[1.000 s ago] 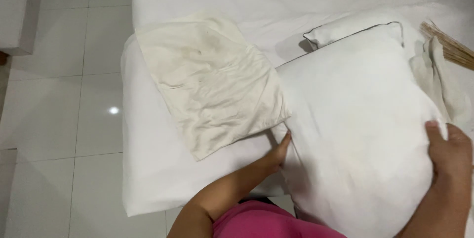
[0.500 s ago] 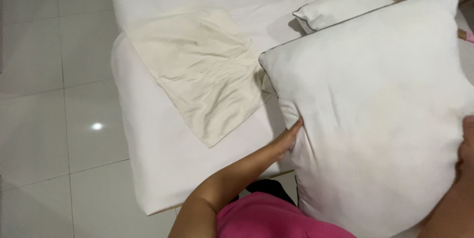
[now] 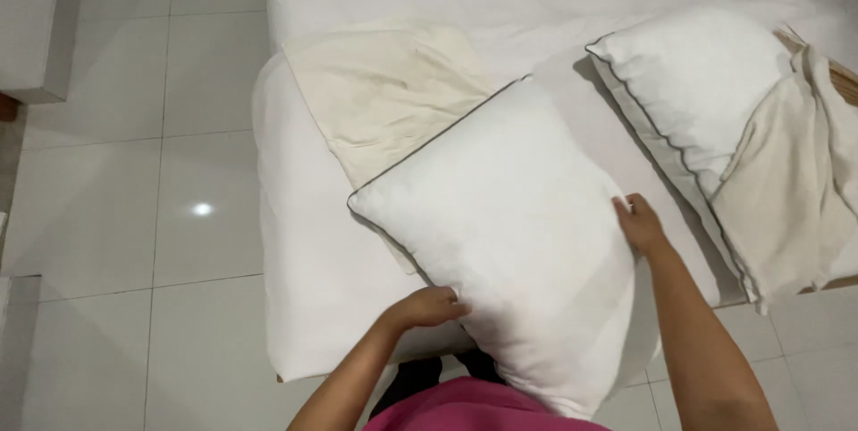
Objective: The person is putting a pillowcase on a pillow.
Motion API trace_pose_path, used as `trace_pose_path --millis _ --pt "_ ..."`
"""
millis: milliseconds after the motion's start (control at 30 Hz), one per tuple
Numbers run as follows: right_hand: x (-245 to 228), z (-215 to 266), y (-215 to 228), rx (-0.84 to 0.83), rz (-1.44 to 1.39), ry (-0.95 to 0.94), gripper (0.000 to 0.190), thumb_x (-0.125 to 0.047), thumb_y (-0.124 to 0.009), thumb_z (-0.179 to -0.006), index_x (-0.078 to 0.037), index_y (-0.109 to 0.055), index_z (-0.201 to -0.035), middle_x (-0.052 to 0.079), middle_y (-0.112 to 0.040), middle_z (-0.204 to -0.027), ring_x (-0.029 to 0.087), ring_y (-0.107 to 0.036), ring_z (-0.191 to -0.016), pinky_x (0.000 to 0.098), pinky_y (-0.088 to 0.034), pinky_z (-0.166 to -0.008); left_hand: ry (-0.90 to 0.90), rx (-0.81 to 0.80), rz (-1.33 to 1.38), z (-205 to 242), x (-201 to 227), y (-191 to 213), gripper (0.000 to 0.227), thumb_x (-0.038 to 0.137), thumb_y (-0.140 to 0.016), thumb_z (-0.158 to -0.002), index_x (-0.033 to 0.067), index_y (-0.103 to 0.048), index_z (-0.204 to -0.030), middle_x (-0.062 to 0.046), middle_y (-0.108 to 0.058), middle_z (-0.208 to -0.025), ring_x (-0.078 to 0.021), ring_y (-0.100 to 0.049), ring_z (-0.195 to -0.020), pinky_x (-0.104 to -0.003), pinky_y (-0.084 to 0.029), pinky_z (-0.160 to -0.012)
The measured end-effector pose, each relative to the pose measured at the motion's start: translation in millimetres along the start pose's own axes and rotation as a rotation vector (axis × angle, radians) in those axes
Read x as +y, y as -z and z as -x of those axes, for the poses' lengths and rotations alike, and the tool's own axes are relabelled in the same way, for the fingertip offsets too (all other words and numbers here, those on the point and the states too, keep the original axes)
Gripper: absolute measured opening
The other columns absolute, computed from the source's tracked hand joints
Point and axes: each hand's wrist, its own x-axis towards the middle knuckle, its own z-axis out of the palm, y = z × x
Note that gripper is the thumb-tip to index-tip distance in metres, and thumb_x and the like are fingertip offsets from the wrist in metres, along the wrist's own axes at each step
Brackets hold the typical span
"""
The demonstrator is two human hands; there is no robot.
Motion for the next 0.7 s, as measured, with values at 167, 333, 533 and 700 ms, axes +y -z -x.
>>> trace_pose_path --millis 167,333,533,700 --pt "-78.5 -23.6 -36.9 -0.001 0.258 -0.029 0.057 -0.048 -0.056 -0.102 -0.012 -0.056 -0.145 0.025 -0.065 -0.131 0.038 -0.062 -0.12 0.0469 -0.047 -0.106 -0.168 0.156 0.156 -8.7 41.2 93.6 0.05 0.042 -0.065 -0.095 0.0089 -0.061 -0.133 -0.007 -0.072 -0.104 -0.0165 -0.068 -0.094 -0.034 -0.054 -0.085" --pt "-146.9 -84.0 -80.9 -0.227 0.248 0.075 0.078 -0.064 -0.051 -0.095 -0.011 -0.044 -0.152 0.026 -0.053 -0.146 0.041 -0.051 -0.137 0.0469 -0.041 -0.112 -0.196 0.852 0.231 -106.1 59.4 183.6 0.034 0.032 -0.064 -0.099 0.0064 -0.067 -0.122 -0.01 -0.072 -0.095 -0.0231 -0.065 -0.087 -0.035 -0.053 -0.08" --pt "-208.2 -144.4 -115.7 -0.415 0.203 0.039 0.11 -0.077 -0.057 -0.08 -0.008 -0.027 -0.162 0.028 -0.052 -0.149 0.039 -0.054 -0.137 0.0435 -0.043 -0.114 0.158 0.925 -0.261 -190.7 62.5 188.3 0.053 0.05 -0.048 -0.103 0.0079 -0.062 -0.132 -0.015 -0.067 -0.126 -0.036 -0.059 -0.118 -0.052 -0.04 -0.101" --pt "-212.8 -192.2 -150.0 -0.448 0.145 -0.025 0.112 -0.078 -0.062 -0.079 -0.008 -0.027 -0.16 0.027 -0.05 -0.148 0.039 -0.051 -0.136 0.0445 -0.042 -0.11 0.115 0.947 -0.261 -204.1 49.9 195.8 0.054 0.051 -0.045 -0.101 0.0101 -0.063 -0.132 -0.013 -0.066 -0.129 -0.0345 -0.057 -0.124 -0.05 -0.04 -0.103"
